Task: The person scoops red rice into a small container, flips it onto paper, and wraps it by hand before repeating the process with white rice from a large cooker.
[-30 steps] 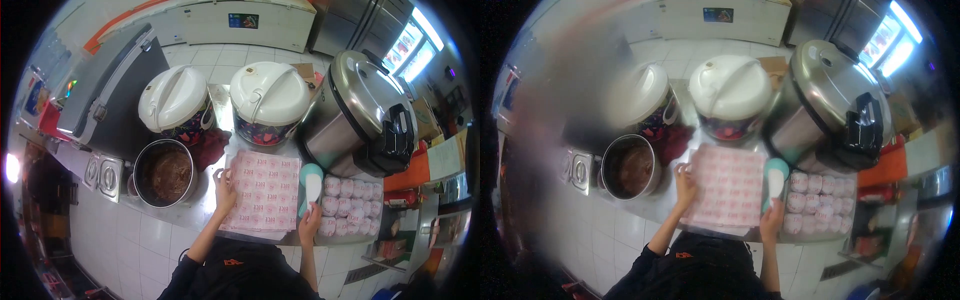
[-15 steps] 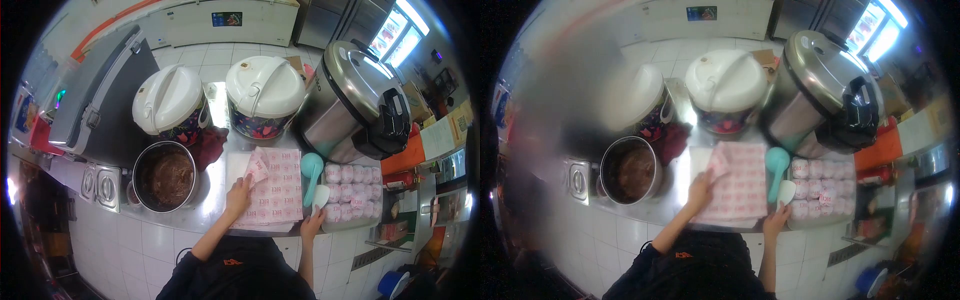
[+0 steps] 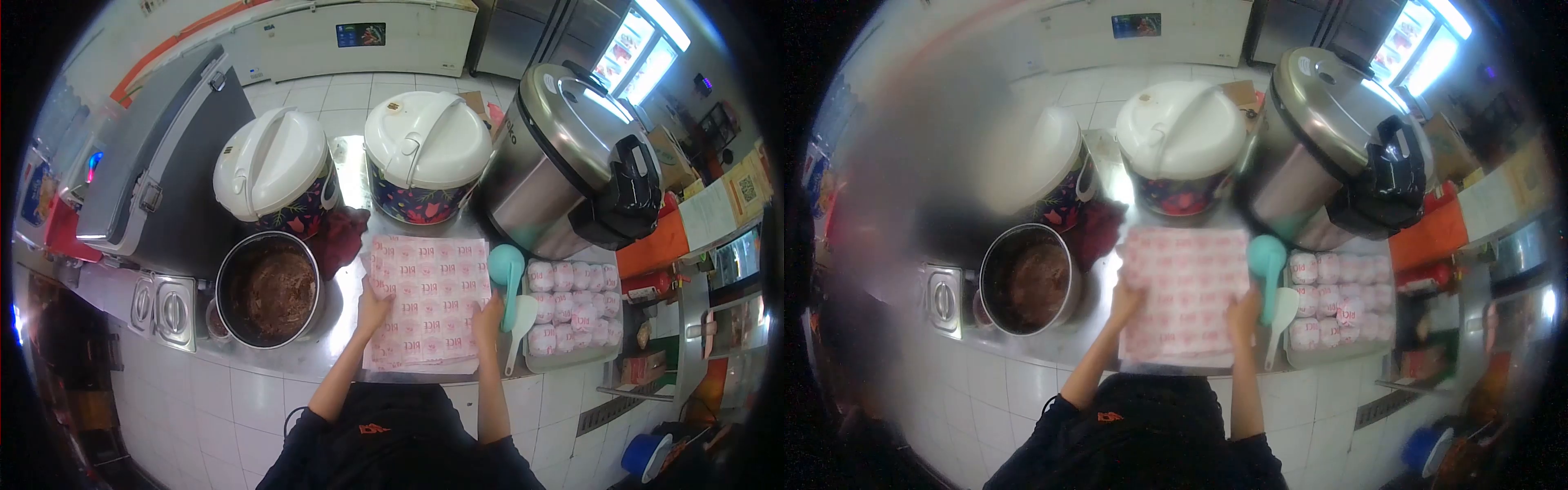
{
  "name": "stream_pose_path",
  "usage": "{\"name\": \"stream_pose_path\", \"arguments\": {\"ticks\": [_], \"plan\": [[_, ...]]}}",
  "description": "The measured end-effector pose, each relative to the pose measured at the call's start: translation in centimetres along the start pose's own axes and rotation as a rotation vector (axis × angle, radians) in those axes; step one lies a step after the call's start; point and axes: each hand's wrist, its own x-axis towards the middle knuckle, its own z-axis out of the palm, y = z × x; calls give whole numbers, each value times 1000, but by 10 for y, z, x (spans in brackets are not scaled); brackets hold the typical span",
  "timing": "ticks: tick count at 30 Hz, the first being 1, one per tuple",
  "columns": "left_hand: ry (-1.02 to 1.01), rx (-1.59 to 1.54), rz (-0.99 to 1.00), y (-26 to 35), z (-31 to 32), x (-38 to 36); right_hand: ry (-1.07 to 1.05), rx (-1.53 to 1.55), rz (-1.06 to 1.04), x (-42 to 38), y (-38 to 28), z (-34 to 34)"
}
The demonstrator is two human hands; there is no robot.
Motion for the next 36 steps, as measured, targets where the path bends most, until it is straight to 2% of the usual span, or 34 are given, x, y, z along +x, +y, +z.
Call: {"name": "stream_pose_path", "arguments": {"ticks": [2, 5, 7, 8, 10, 12, 14, 17, 18, 19, 20, 22, 23, 25, 26, 28, 29, 30, 31, 32, 33, 34, 36], "plan": [[-20, -57, 21, -3, 0, 4, -65, 38, 38, 4, 0, 2], [-51, -110, 21, -4, 0, 7, -139, 34, -46, 1, -13, -4], [-65, -104, -2, -3, -1, 7, -176, -87, -120, -5, -21, -11], [-60, -126, 77, -3, -3, 8, -178, -87, -119, -6, -15, -8], [-57, -147, 159, -6, -9, 5, -103, 128, -123, -10, -2, -4], [-53, 118, 142, 33, -34, -23, -36, 127, -64, -21, 3, -5], [42, 264, 323, 76, -62, -58, 25, 123, 0, -33, 5, -4], [167, 261, 421, 114, -100, -96, -23, -8, -4, -40, -8, -8], [214, 284, 488, 131, -113, -107, -134, -16, 62, -34, -21, -17], [197, 242, 354, 142, -127, -121, -246, -24, 125, -28, -31, -22], [180, 200, 222, 144, -139, -132, -247, -20, 119, -25, -35, -20], [248, 115, 289, 132, -157, -140, -283, -276, 79, -23, -42, -17], [327, 136, 323, 130, -167, -147, -281, -273, 73, -25, -38, -8], [408, 157, 358, 133, -181, -156, -3, -265, -108, -32, -25, 17], [454, 114, 378, 137, -187, -160, -2, -263, -110, -32, -32, 12], [502, 73, 403, 132, -196, -163, -205, -49, 170, -31, -56, -9], [579, 82, 424, 122, -198, -163, -203, -46, 168, -30, -44, -1], [654, 89, 447, 117, -199, -162, -239, -51, 63, -26, -20, 10], [651, 86, 454, 118, -199, -162, -273, -57, -37, -23, -5, 16], [574, 43, 375, 122, -197, -159, -265, -56, -33, -23, -6, 6], [495, 0, 296, 125, -195, -156, -158, -33, -93, -25, -17, -16], [488, 0, 300, 124, -190, -149, -52, -11, -152, -27, -30, -42], [267, -334, 256, 109, -169, -117, -136, 174, 36, -20, -44, -102]]}}
